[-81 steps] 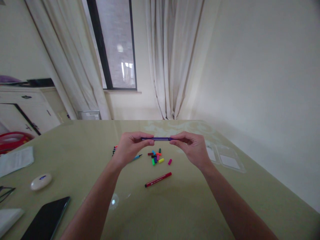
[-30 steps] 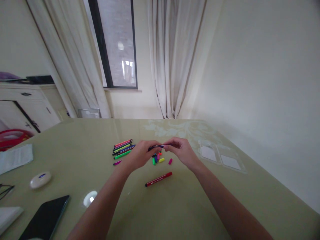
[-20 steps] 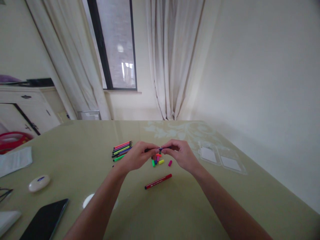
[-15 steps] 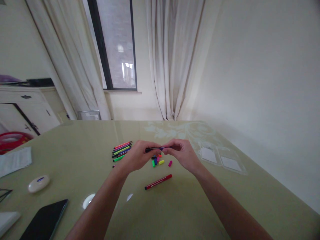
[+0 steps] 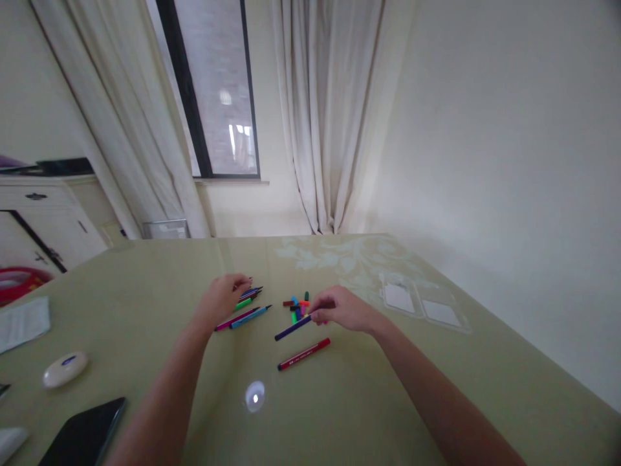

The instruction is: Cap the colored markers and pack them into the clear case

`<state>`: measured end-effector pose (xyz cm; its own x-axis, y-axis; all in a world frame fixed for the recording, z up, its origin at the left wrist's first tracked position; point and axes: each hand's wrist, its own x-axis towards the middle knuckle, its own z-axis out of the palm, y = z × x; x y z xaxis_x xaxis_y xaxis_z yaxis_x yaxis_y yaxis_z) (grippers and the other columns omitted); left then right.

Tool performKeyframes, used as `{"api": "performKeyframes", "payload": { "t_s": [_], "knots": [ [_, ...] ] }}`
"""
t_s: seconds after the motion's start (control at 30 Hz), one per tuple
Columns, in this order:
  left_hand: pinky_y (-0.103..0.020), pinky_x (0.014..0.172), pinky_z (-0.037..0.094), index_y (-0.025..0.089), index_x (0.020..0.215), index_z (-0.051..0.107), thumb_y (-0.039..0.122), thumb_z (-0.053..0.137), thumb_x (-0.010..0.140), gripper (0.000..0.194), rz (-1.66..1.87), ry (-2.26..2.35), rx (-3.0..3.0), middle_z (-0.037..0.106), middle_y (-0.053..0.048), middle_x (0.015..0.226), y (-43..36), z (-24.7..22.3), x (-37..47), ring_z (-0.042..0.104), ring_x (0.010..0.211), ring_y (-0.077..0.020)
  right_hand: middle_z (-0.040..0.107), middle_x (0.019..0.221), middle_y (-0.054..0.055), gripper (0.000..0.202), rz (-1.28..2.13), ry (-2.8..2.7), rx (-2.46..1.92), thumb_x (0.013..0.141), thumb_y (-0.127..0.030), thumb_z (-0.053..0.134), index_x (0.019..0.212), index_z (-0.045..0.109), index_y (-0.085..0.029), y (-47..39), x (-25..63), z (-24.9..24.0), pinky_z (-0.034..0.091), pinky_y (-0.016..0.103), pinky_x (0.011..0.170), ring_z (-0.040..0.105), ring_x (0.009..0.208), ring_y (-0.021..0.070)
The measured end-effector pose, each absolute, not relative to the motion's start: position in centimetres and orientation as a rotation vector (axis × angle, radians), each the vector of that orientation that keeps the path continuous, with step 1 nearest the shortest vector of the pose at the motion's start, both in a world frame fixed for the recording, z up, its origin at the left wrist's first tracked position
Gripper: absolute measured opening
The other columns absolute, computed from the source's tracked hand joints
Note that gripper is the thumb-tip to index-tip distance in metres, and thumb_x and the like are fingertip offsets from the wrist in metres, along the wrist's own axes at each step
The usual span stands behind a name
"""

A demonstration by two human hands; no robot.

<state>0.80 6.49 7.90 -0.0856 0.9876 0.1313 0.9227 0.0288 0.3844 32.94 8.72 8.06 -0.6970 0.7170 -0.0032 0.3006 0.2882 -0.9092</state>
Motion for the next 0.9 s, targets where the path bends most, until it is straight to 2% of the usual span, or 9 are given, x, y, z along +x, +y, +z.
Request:
{"api": "performKeyframes", "payload": {
  "t_s": [0.13, 0.3, 0.43, 0.53, 0.63, 0.7, 0.77, 0.83, 0.9],
  "knots": [
    [-0.036, 0.092, 0.051, 0.020, 0.103, 0.077, 0.023, 0.051, 0.092, 0.029, 0.453, 2.296, 1.895, 0.078, -0.012, 0.111, 6.8, 4.8, -1.4, 0.071, 0.105, -0.0288, 0.075, 0.074, 0.001, 0.010, 1.318, -2.302, -0.932, 0.076, -0.023, 0.076, 0.084, 0.081, -0.019, 9.1, 32.5, 6.4, 0.051, 0.026, 0.068, 0.068, 0.071, 0.0170],
    [-0.036, 0.095, 0.051, 0.023, 0.103, 0.077, 0.026, 0.054, 0.091, 0.026, 0.402, 2.314, 1.869, 0.078, -0.010, 0.113, 7.0, 3.3, -1.4, 0.071, 0.108, -0.0282, 0.077, 0.078, 0.001, 0.017, 1.231, -2.439, -0.962, 0.070, -0.018, 0.079, 0.086, 0.082, -0.020, 9.1, 32.5, 5.9, 0.049, 0.026, 0.068, 0.068, 0.073, 0.0184],
    [-0.034, 0.097, 0.050, 0.025, 0.104, 0.077, 0.026, 0.055, 0.091, 0.026, 0.392, 2.293, 1.883, 0.077, -0.008, 0.115, 7.3, 2.8, -1.5, 0.070, 0.111, -0.0259, 0.076, 0.075, 0.001, 0.011, 1.192, -2.566, -1.004, 0.075, -0.019, 0.077, 0.085, 0.083, -0.021, 8.9, 32.7, 5.9, 0.046, 0.025, 0.064, 0.067, 0.068, 0.0178],
    [-0.033, 0.097, 0.049, 0.025, 0.104, 0.077, 0.026, 0.054, 0.092, 0.026, 0.375, 2.283, 1.880, 0.077, -0.007, 0.114, 7.5, 2.6, -1.8, 0.070, 0.110, -0.0255, 0.076, 0.077, 0.001, 0.010, 1.013, -2.601, -1.020, 0.083, -0.023, 0.072, 0.084, 0.082, -0.021, 8.7, 32.2, 5.6, 0.046, 0.025, 0.067, 0.067, 0.071, 0.0180],
    [-0.033, 0.097, 0.049, 0.024, 0.103, 0.077, 0.028, 0.052, 0.093, 0.027, 0.355, 2.281, 1.870, 0.078, -0.008, 0.113, 7.5, 2.5, -1.9, 0.070, 0.110, -0.0258, 0.076, 0.097, 0.006, 0.019, 0.745, -2.525, -1.020, 0.093, -0.024, 0.063, 0.100, 0.080, -0.020, 8.2, 31.1, 4.9, 0.048, 0.028, 0.080, 0.068, 0.087, 0.0200],
    [-0.033, 0.095, 0.049, 0.025, 0.103, 0.077, 0.027, 0.053, 0.093, 0.027, 0.346, 2.278, 1.868, 0.078, -0.008, 0.112, 7.4, 2.6, -1.8, 0.070, 0.109, -0.0255, 0.072, 0.114, 0.009, 0.026, 0.600, -2.528, -1.033, 0.096, -0.024, 0.059, 0.117, 0.076, -0.021, 7.6, 30.4, 4.3, 0.047, 0.030, 0.091, 0.066, 0.101, 0.0219],
    [-0.032, 0.092, 0.050, 0.026, 0.101, 0.078, 0.027, 0.056, 0.090, 0.024, 0.337, 2.277, 1.866, 0.078, -0.006, 0.110, 7.3, 2.7, -1.6, 0.071, 0.107, -0.0254, 0.068, 0.124, 0.011, 0.033, 0.530, -2.562, -1.069, 0.096, -0.025, 0.059, 0.127, 0.071, -0.023, 7.2, 30.0, 3.8, 0.046, 0.032, 0.096, 0.065, 0.108, 0.0236],
    [-0.031, 0.089, 0.050, 0.027, 0.095, 0.078, 0.027, 0.061, 0.086, 0.020, 0.329, 2.274, 1.865, 0.079, -0.006, 0.107, 7.3, 2.9, -1.4, 0.072, 0.104, -0.0257, 0.067, 0.124, 0.011, 0.034, 0.507, -2.568, -1.117, 0.096, -0.027, 0.061, 0.128, 0.070, -0.023, 7.0, 29.7, 3.4, 0.046, 0.032, 0.095, 0.065, 0.109, 0.0248],
    [-0.031, 0.087, 0.051, 0.026, 0.092, 0.079, 0.028, 0.064, 0.084, 0.016, 0.331, 2.266, 1.872, 0.079, -0.006, 0.105, 7.3, 3.1, -1.3, 0.072, 0.101, -0.0254, 0.069, 0.119, 0.010, 0.028, 0.494, -2.557, -1.165, 0.095, -0.029, 0.062, 0.120, 0.072, -0.022, 6.9, 29.6, 3.2, 0.047, 0.032, 0.093, 0.065, 0.107, 0.0250]
  ]
}}
